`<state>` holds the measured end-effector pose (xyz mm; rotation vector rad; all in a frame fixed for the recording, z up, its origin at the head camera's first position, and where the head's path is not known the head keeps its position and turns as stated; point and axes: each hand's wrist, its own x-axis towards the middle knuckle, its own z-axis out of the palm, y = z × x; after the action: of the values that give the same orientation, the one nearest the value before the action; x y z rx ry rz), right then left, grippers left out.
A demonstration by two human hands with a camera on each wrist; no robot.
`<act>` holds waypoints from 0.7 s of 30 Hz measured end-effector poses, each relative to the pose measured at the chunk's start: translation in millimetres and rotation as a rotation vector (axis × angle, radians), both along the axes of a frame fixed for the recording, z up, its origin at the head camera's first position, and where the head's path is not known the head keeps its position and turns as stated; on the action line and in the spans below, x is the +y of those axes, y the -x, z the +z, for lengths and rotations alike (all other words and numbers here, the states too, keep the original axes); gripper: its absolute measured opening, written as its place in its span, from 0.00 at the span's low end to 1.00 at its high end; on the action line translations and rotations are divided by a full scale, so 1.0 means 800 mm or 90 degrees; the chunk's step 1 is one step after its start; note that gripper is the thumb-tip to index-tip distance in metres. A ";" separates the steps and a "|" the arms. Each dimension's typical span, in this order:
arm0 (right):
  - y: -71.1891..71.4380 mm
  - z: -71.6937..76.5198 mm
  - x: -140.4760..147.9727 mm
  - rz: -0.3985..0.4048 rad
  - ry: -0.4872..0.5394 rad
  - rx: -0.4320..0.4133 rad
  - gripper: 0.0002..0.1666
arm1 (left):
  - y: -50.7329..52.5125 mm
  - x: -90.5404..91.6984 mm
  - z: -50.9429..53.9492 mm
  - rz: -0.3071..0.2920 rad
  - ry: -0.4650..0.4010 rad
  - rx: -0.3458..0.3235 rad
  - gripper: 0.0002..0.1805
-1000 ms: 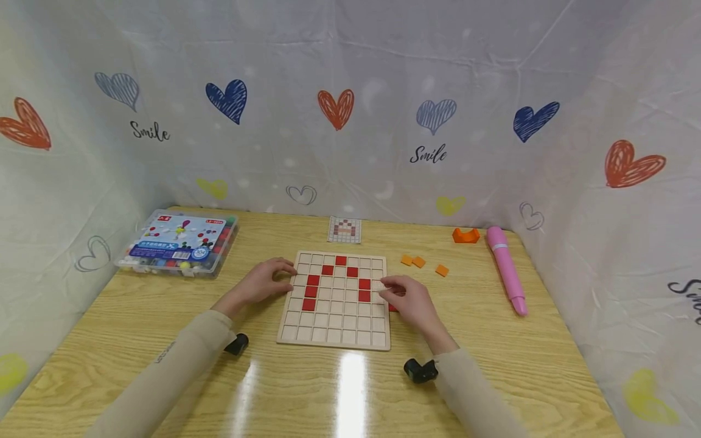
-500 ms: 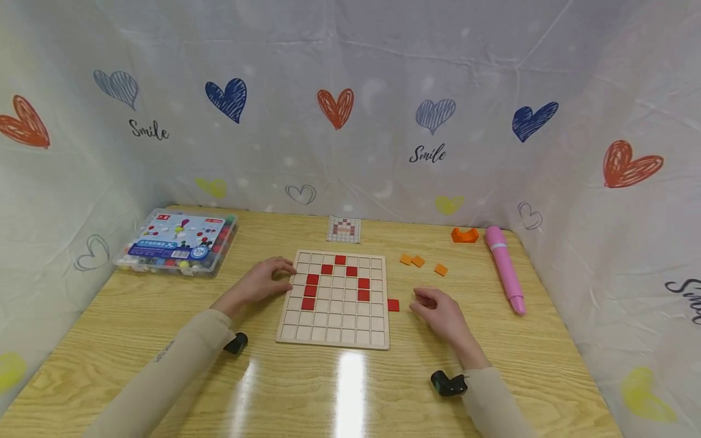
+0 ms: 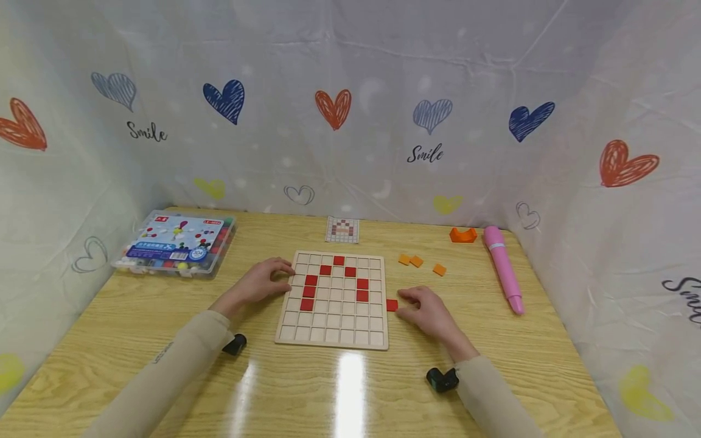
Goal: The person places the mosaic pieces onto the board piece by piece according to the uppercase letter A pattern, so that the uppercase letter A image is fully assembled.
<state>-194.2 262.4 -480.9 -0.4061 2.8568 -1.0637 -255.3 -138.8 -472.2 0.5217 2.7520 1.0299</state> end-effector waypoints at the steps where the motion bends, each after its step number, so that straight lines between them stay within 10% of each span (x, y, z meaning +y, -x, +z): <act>1: 0.000 0.000 -0.001 0.005 -0.007 0.007 0.26 | 0.000 0.000 0.000 0.000 -0.001 -0.001 0.16; 21: 0.004 0.004 -0.008 0.003 -0.040 0.048 0.14 | 0.001 0.000 -0.001 0.002 -0.006 -0.003 0.16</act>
<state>-197.2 255.7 -478.1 -0.4590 2.9449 -0.9746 -255.9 -138.7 -472.9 0.5152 2.7466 1.0434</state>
